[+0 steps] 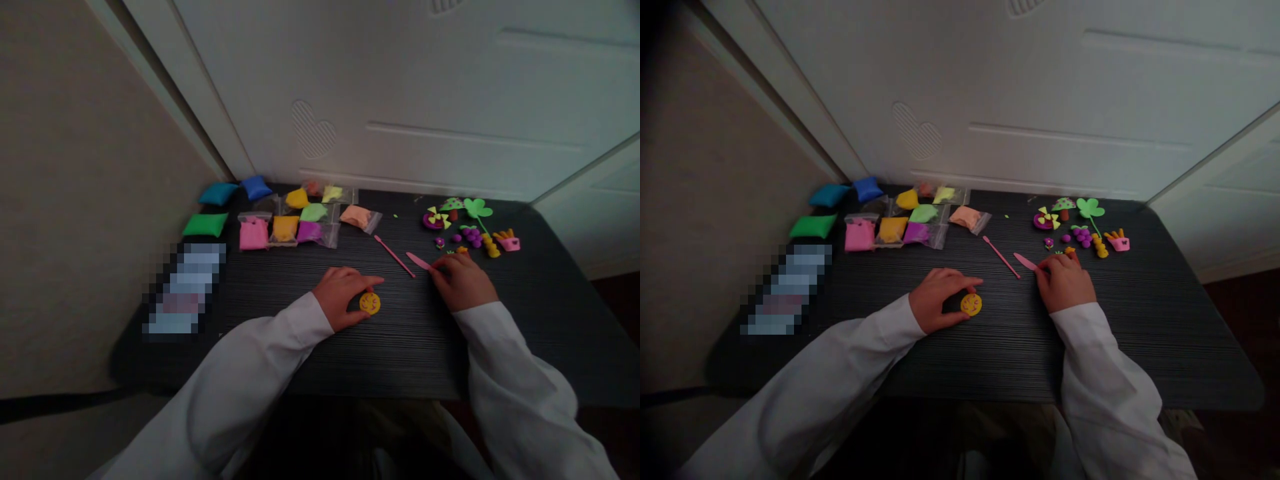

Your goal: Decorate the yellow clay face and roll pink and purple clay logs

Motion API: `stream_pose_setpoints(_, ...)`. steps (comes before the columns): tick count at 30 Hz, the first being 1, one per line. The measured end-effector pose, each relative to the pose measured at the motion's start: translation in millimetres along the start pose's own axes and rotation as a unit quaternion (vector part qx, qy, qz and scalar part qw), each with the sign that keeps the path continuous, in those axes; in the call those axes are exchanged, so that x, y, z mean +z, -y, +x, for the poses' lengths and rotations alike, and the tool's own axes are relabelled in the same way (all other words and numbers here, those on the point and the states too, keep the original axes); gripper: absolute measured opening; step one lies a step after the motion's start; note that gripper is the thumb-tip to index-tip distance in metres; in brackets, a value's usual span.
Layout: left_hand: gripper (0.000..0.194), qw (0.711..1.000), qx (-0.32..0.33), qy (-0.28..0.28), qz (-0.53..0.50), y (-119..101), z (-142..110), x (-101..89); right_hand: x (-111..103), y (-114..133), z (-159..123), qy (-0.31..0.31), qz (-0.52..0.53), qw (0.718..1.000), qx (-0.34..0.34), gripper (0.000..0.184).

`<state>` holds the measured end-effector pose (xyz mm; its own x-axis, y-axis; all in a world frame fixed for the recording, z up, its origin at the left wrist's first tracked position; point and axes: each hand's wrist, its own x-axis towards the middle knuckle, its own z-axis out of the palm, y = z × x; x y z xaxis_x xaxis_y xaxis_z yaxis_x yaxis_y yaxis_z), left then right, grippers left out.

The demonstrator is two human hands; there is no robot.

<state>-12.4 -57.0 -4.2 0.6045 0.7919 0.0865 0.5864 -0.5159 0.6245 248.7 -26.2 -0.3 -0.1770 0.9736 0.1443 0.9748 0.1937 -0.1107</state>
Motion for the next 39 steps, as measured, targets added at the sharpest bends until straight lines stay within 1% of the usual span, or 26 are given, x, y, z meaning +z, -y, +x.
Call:
stream_pose_setpoints(3,0.058,1.000,0.002,0.004,0.003,0.2,0.1,0.1,2.3,3.4,0.0,-0.003,0.000,1.000,0.008,0.016)
stream_pose_setpoints(7,0.057,1.000,0.005,0.003,0.008,0.9,0.5,0.6,3.9,6.7,-0.1,-0.021,-0.001,0.999,0.048,0.016)
stream_pose_setpoints(10,0.056,1.000,0.004,0.007,0.010,1.3,0.9,0.6,0.7,6.8,-1.5,-0.033,0.012,0.997,0.072,0.014)
stream_pose_setpoints(13,0.056,1.000,0.009,0.006,0.010,1.5,1.1,0.1,-4.9,7.2,-10.5,-0.052,0.032,0.995,0.078,0.014)
stream_pose_setpoints(14,0.056,1.000,0.010,0.005,0.010,1.4,1.1,0.0,-6.2,8.1,-16.4,-0.054,0.043,0.995,0.066,0.013)
stream_pose_setpoints(16,0.056,1.000,0.011,0.005,0.011,1.3,1.1,-0.2,-7.2,10.7,-32.0,-0.043,0.079,0.996,-0.001,0.011)
stream_pose_setpoints(18,0.056,1.000,0.009,0.006,0.012,1.3,1.2,0.0,-6.0,13.7,-49.7,-0.016,0.137,0.982,-0.132,0.010)
stream_pose_setpoints(20,0.056,1.000,0.010,0.005,0.012,1.4,1.4,0.4,-4.4,15.6,-64.9,-0.004,0.162,0.962,-0.221,0.016)
stream_pose_setpoints(22,0.056,1.000,0.013,0.000,0.010,1.7,1.6,0.8,-3.5,16.6,-73.9,0.003,0.158,0.953,-0.259,0.025)
stream_pose_setpoints(25,0.056,1.000,0.013,-0.001,0.012,1.9,1.9,0.7,-3.5,18.3,-75.0,0.010,0.140,0.951,-0.275,0.030)
stream_pose_setpoints(31,0.055,1.000,0.004,0.012,0.015,-0.1,2.0,-1.8,-1.3,26.0,-64.1,0.004,0.117,0.954,-0.275,0.029)
stream_pose_setpoints(39,0.055,1.000,0.007,0.008,0.011,0.4,2.6,-0.9,0.7,28.2,-61.8,0.006,0.109,0.957,-0.269,0.029)
